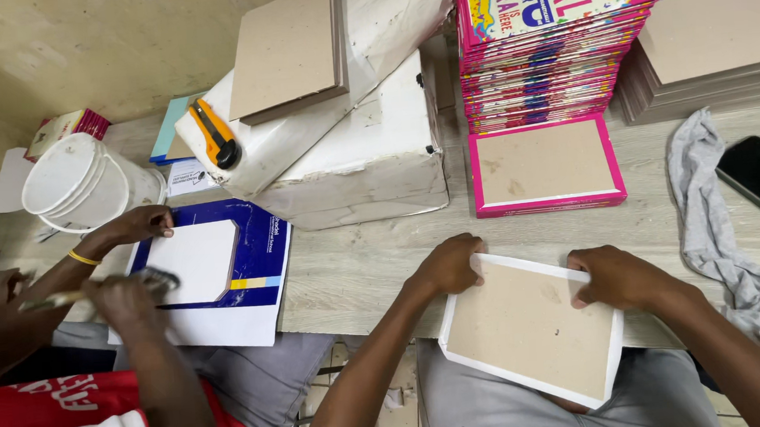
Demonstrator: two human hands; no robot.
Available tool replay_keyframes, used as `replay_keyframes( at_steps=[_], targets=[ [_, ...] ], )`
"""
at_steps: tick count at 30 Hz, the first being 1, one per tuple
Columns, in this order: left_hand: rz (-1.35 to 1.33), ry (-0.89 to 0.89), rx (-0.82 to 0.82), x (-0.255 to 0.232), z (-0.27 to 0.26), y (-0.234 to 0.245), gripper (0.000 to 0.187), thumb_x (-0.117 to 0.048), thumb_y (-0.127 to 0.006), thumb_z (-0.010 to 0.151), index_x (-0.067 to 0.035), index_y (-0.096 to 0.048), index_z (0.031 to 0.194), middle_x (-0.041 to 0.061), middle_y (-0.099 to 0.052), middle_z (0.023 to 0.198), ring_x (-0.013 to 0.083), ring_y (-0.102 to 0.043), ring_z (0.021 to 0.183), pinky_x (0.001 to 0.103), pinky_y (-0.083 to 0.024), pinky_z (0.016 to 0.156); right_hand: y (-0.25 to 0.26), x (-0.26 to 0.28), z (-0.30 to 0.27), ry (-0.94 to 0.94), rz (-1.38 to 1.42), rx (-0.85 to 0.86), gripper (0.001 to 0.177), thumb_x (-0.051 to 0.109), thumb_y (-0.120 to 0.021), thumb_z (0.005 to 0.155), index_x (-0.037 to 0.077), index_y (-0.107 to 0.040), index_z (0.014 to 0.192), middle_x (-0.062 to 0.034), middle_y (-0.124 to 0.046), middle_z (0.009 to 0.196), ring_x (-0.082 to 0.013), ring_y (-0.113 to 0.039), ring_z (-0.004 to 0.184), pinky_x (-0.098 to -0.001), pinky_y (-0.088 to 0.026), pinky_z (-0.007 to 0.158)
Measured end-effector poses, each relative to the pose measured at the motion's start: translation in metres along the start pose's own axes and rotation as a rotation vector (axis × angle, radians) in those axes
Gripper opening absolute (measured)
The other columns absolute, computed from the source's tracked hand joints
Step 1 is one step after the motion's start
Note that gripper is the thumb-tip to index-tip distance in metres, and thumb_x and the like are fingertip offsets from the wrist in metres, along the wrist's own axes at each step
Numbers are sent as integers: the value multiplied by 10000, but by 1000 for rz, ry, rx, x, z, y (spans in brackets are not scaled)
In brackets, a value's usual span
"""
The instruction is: The person applies glue to the edges of a cardboard cover using a brush and then presses a pink notebook cover onto it. They smooth the edges to secure the binding and place the finished notebook onto a stack.
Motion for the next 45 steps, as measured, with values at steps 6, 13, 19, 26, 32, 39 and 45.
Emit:
replay_keyframes(
  at_steps=[6, 13, 19, 26, 32, 39, 45],
  targets=[
    [129, 97, -346, -3, 4, 23, 382, -211, -796, 897, -205, -685, 1262, 33, -642, 1260, 342, -511, 1176, 477, -429, 995, 28, -24, 52, 40, -55, -394, 374, 257, -865, 848, 123, -754, 1178, -85, -701, 1269, -310, -606, 1266, -433, -507, 1012],
    [605, 16, -525, -55, -31, -34, 799, -562, -372, 1109, 56, -436, 1612, 261, -363, 1735, 426, -287, 1637, 566, -151, 1362, -43, 13, -17, 332, -605, -1125, 352, 80, -536, 1025, -51, -701, 1307, -180, -695, 1214, -392, -674, 1241, -498, -507, 1249],
    [401, -207, -545, -113, -33, -65, 650, -288, -561, 1069, -74, -396, 1660, 337, -489, 1596, 504, -403, 1557, 581, -238, 1357, -53, 24, -54, 230, -641, -1208, 397, 59, -590, 918, -39, -758, 1264, -169, -734, 1149, -346, -708, 1151, -437, -559, 1142],
    [409, -297, -499, -119, -45, -60, 651, -131, -568, 995, -120, -463, 1637, 225, -506, 1647, 420, -451, 1553, 585, -253, 1349, -63, -37, -89, 333, -372, -985, 366, 304, -656, 995, 82, -722, 1278, -102, -743, 1251, -335, -704, 1235, -473, -538, 1164],
    [306, -337, -547, -126, -57, -41, 679, -30, -652, 875, -86, -558, 1545, 188, -606, 1535, 410, -511, 1503, 596, -315, 1328, -51, -155, -56, -82, -130, -875, 406, 200, -658, 968, 253, -790, 1348, -93, -727, 1303, -364, -771, 1068, -515, -620, 907],
    [190, -244, -378, -112, -44, -54, 538, -99, -444, 1039, -108, -511, 1573, 141, -508, 1584, 386, -410, 1595, 597, -229, 1366, 6, 14, 51, 330, 253, -637, 113, 90, -803, 899, 192, -800, 851, -5, -793, 859, -308, -791, 899, -437, -618, 843],
    [222, -326, -567, -121, -54, -37, 446, -12, -516, 929, 79, -669, 1337, 212, -624, 1512, 408, -518, 1504, 564, -337, 1322, -14, -66, -3, 8, 50, -379, 129, 162, -785, 894, 234, -879, 844, 99, -877, 989, -166, -785, 872, -324, -541, 815]
  ],
)
Point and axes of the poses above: each hand's wrist, its own z-axis towards the middle knuckle, its own y-axis out of the back of the hand, x = y × z, the point moved 8 cm from there along z, towards the middle knuckle
